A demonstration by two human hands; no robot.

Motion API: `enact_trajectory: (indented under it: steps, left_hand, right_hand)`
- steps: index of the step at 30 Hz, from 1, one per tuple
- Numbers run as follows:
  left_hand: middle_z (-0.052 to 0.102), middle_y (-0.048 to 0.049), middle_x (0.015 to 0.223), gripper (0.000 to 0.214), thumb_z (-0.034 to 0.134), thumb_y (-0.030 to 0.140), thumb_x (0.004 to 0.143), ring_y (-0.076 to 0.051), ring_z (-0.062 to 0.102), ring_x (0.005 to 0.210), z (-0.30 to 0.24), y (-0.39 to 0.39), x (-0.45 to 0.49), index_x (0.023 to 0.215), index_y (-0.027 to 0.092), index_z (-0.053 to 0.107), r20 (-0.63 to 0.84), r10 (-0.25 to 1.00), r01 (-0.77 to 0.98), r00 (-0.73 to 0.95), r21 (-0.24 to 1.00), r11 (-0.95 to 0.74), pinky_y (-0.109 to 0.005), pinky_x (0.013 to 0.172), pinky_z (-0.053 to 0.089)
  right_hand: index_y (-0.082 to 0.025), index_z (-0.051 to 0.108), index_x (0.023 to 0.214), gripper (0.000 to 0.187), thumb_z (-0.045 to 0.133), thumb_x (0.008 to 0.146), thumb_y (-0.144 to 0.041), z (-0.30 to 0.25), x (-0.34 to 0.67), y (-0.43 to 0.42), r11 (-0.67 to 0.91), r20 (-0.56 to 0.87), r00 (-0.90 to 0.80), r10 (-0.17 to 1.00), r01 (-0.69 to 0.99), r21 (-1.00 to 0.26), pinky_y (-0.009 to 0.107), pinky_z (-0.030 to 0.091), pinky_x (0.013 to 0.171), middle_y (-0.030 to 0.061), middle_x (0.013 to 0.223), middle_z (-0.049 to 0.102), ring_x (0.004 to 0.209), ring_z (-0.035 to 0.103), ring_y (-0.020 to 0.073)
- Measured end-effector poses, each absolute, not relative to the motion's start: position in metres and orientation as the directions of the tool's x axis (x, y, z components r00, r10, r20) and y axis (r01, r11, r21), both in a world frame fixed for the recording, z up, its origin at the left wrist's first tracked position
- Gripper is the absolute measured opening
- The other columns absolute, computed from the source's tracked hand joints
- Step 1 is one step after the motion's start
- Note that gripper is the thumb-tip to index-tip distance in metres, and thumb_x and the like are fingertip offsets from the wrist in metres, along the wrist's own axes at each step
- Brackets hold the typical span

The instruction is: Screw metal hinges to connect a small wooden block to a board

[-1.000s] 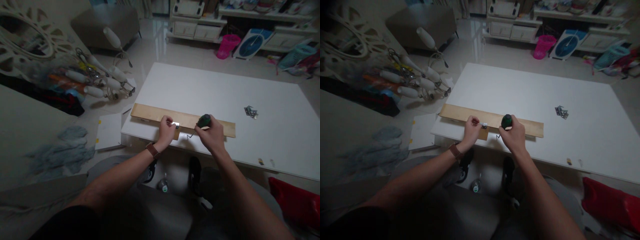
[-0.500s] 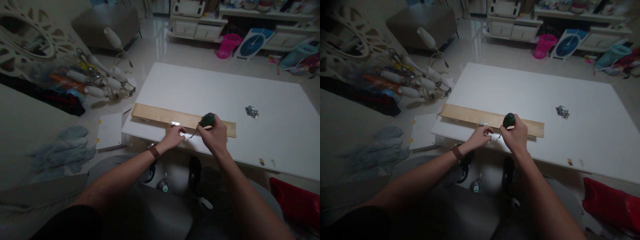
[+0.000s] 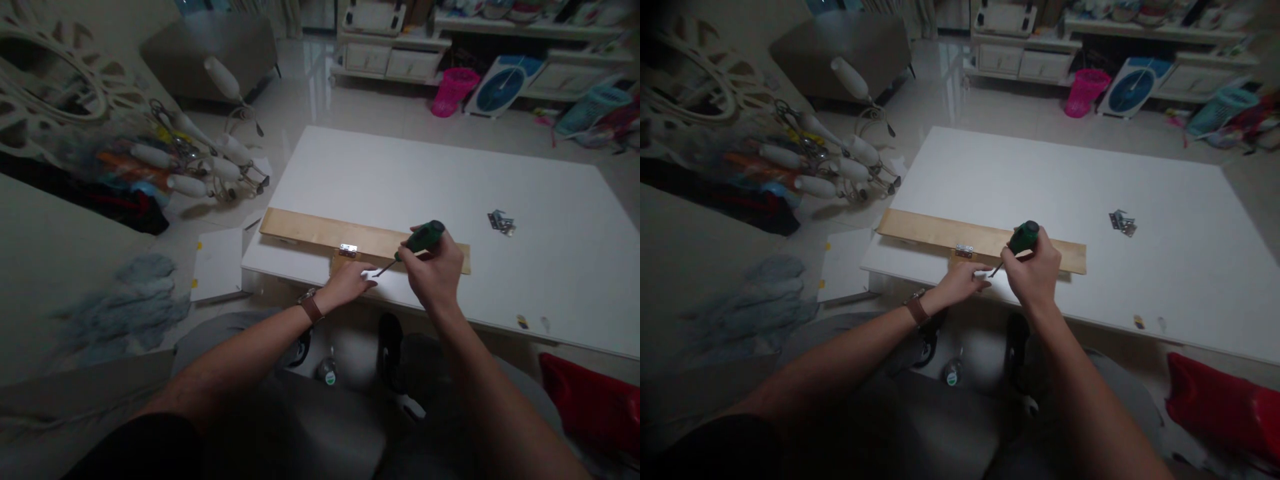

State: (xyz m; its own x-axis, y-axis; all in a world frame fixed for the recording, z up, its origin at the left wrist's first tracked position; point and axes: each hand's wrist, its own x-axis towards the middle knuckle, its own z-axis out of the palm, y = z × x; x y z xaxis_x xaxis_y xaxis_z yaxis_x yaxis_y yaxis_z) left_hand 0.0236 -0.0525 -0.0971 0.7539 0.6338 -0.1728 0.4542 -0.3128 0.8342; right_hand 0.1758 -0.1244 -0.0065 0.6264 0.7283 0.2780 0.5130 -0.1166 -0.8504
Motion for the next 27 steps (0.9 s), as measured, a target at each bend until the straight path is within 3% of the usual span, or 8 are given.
enact_trajectory:
  steps: [10, 19, 27]
  left_hand:
    - [0.082, -0.0108, 0.101, 0.029, 0.074, 0.027, 0.097, -0.021, 0.077, 0.084, -0.0968, -0.0535, 0.0245, 0.123, 0.016, 0.078, -0.176, 0.601, 0.428, 0.78, 0.85, -0.306, -0.032, 0.09, 0.057]
    - [0.079, -0.0055, 0.083, 0.016, 0.068, 0.024, 0.1, -0.018, 0.072, 0.074, -0.0944, -0.0526, 0.0244, 0.106, 0.016, 0.08, -0.134, 0.596, 0.407, 0.792, 0.844, -0.351, -0.029, 0.08, 0.053]
    - [0.079, -0.0056, 0.088, 0.015, 0.068, 0.026, 0.1, -0.017, 0.072, 0.077, -0.0956, -0.0524, 0.0254, 0.106, 0.016, 0.078, -0.096, 0.568, 0.375, 0.818, 0.837, -0.399, -0.029, 0.083, 0.053]
  right_hand:
    - [-0.02, 0.07, 0.1, 0.028, 0.072, 0.073, -0.027, -0.0048, 0.1729, -0.1257, -0.09, 0.287, 0.625, 0.726, 0.5, -0.861, 0.03, 0.056, 0.057, 0.002, 0.083, 0.076, 0.065, 0.07, 0.0172]
    - [-0.021, 0.07, 0.1, 0.03, 0.073, 0.071, -0.028, -0.0045, 0.1722, -0.1254, -0.088, 0.284, 0.62, 0.732, 0.499, -0.862, 0.033, 0.058, 0.057, 0.0019, 0.083, 0.076, 0.066, 0.071, 0.0194]
    - [-0.023, 0.071, 0.104, 0.03, 0.07, 0.075, -0.028, -0.0058, 0.1716, -0.1285, 0.011, 0.362, 0.484, 0.797, 0.587, -0.81, 0.032, 0.062, 0.065, -0.0001, 0.084, 0.075, 0.073, 0.073, 0.0195]
